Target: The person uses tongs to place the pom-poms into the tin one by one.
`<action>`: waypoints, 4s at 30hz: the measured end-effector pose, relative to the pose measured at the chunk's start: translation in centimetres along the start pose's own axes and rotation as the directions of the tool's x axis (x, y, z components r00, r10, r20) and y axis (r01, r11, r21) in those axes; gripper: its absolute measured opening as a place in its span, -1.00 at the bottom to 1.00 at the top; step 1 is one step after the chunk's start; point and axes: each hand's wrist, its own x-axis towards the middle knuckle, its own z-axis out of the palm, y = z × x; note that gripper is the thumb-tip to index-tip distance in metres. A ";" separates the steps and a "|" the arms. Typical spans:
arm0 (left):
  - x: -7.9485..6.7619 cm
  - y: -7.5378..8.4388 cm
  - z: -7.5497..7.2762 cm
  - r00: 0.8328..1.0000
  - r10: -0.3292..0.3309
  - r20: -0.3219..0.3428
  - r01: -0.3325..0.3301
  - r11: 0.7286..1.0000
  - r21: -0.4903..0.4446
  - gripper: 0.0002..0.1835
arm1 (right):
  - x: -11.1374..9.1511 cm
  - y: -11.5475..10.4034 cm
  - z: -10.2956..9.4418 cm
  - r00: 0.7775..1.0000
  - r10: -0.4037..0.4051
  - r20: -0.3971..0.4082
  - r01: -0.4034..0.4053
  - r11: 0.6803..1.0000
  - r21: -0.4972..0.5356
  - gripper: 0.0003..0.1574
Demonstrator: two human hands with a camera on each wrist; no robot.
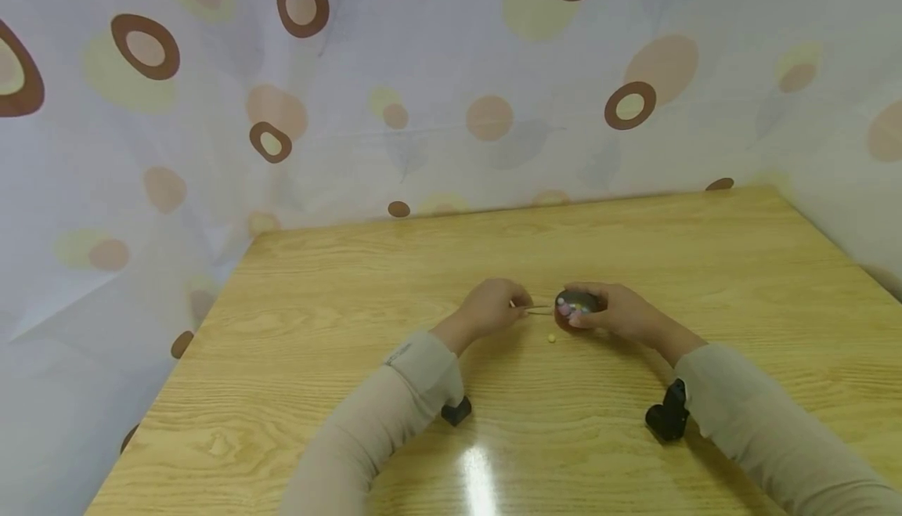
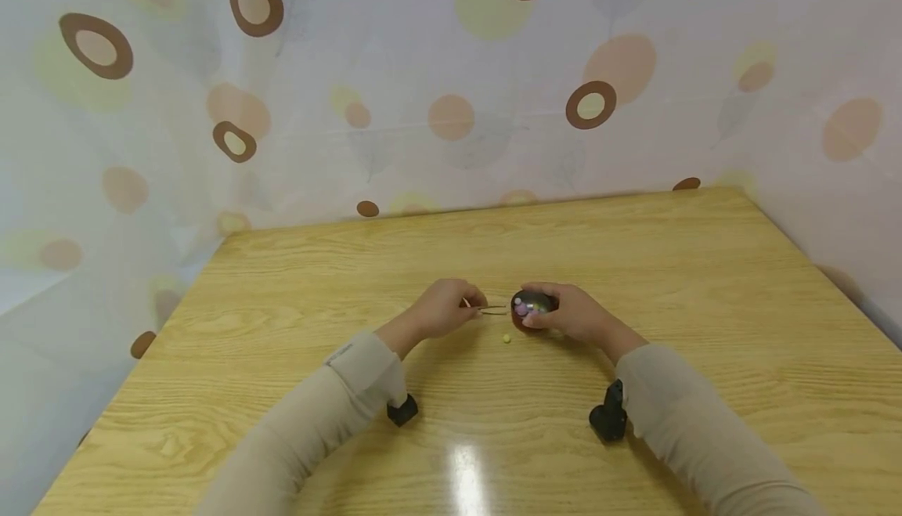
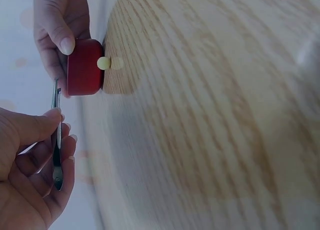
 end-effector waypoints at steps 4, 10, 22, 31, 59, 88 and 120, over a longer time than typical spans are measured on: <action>-0.5 -0.2 0.0 1.000 0.003 0.013 -0.003 1.000 -0.010 -0.81 | 0.0 0.0 0.0 1.000 -0.006 -0.001 0.006 1.000 0.010 -0.15; -1.1 -0.5 0.2 0.999 0.003 0.053 -0.001 0.999 -0.046 -0.80 | 0.1 0.3 0.2 1.000 -0.005 -0.004 0.005 1.000 0.003 -0.16; -1.2 -0.9 1.0 0.996 0.017 0.090 -0.010 0.997 -0.081 -0.84 | -0.2 -0.2 0.2 1.000 -0.002 -0.003 0.002 1.000 0.009 -0.16; -1.0 -0.3 1.1 0.992 0.042 0.123 -0.041 0.999 -0.015 -0.85 | -0.2 -0.3 0.1 1.000 -0.002 0.004 0.002 1.000 0.017 -0.15; -0.7 0.3 1.4 0.987 0.057 0.148 -0.064 0.997 0.043 -0.82 | 0.0 -0.1 0.1 1.000 0.001 -0.002 -0.001 1.000 0.001 -0.18; -0.9 0.8 1.4 0.987 0.046 0.151 -0.054 0.997 0.046 -0.86 | 0.0 0.1 0.0 1.000 0.002 -0.004 -0.002 1.000 -0.008 -0.15; 2.5 1.0 -0.3 1.000 0.016 -0.013 -0.016 1.000 -0.022 -0.83 | 0.6 0.0 -0.7 0.999 0.028 0.020 -0.028 1.000 0.002 -0.15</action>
